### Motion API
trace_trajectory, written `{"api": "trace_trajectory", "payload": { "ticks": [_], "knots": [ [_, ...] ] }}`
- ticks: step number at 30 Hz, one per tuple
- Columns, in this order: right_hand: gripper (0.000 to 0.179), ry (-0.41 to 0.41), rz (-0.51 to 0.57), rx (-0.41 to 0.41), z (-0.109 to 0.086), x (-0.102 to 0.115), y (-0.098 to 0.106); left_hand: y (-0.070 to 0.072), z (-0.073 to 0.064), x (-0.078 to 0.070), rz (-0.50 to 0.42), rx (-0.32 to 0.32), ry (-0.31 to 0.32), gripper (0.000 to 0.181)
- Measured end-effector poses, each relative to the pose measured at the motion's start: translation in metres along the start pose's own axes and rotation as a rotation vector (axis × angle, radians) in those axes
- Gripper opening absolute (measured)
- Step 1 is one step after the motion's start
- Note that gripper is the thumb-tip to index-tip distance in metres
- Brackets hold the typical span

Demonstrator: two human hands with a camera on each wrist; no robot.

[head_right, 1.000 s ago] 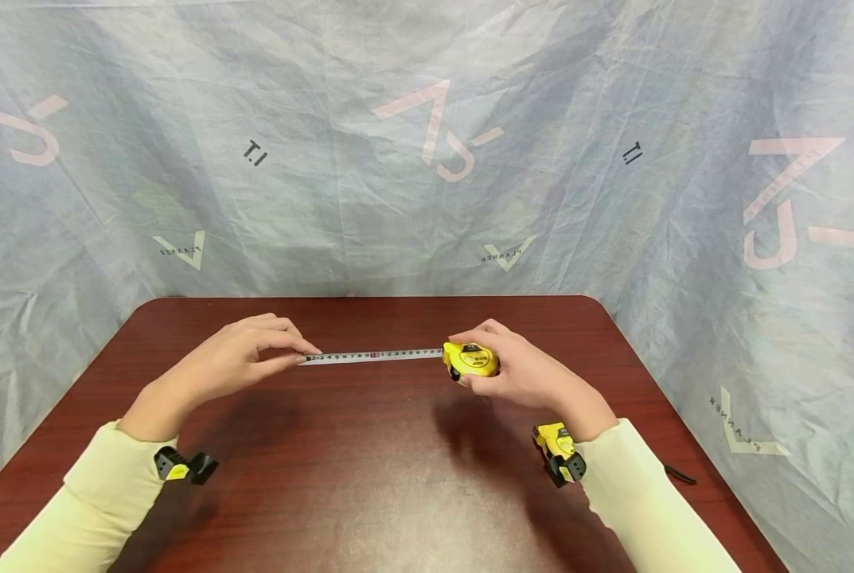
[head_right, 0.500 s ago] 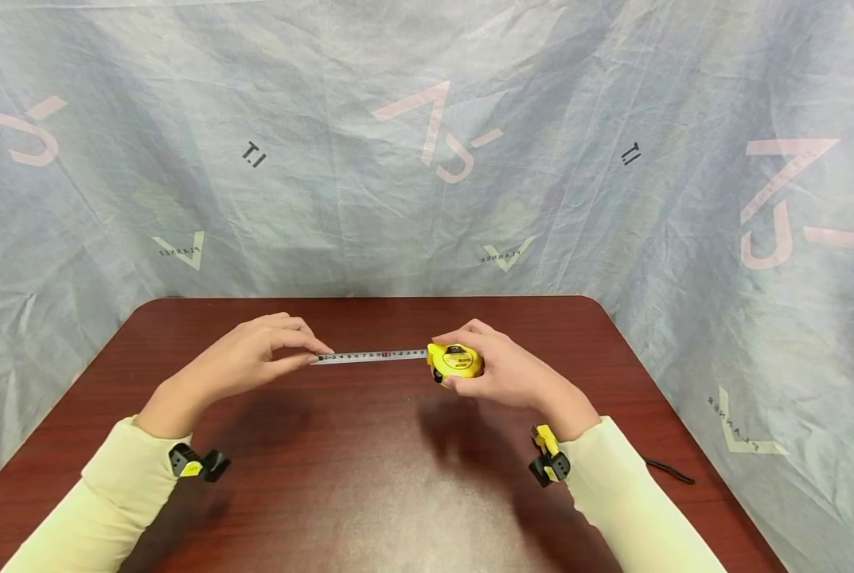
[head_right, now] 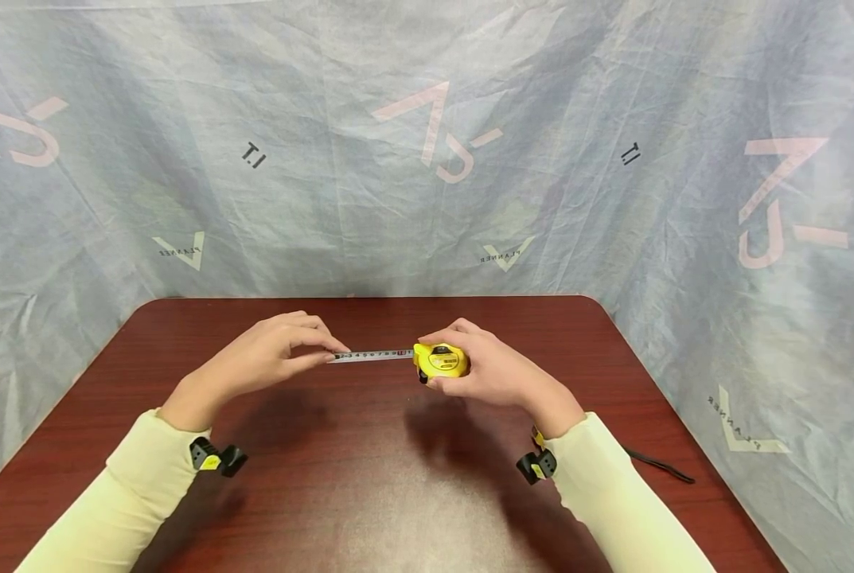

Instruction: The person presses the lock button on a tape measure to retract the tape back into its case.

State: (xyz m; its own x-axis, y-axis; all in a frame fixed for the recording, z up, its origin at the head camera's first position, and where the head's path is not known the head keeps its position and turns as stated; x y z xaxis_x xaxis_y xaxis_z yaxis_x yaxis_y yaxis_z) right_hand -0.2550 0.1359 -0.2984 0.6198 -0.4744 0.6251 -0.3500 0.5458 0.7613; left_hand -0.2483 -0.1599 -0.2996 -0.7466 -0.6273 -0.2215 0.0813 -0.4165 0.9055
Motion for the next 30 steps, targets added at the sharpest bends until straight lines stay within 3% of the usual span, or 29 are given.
{"api": "trace_trajectory", "payload": {
  "ticks": [30],
  "knots": [
    [0.054,0.024,0.02,-0.002,0.016,0.014,-0.014,-0.019,0.032,-0.017,-0.025,0.008,-0.04,0.022]
  ]
}}
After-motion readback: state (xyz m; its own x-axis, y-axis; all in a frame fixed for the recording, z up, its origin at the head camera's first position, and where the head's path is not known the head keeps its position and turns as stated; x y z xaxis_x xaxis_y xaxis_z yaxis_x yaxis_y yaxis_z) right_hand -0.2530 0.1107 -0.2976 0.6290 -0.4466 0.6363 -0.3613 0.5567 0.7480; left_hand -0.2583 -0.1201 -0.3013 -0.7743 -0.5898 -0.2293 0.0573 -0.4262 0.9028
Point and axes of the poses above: each hand's wrist, its own z-axis towards the middle knuckle, its own y-axis out of the back of the hand, x = y × z, the point moved 5 cm from there along z, towards the middle knuckle, and after that the axes turned 5 degrees about z, right-handed, at the moved point
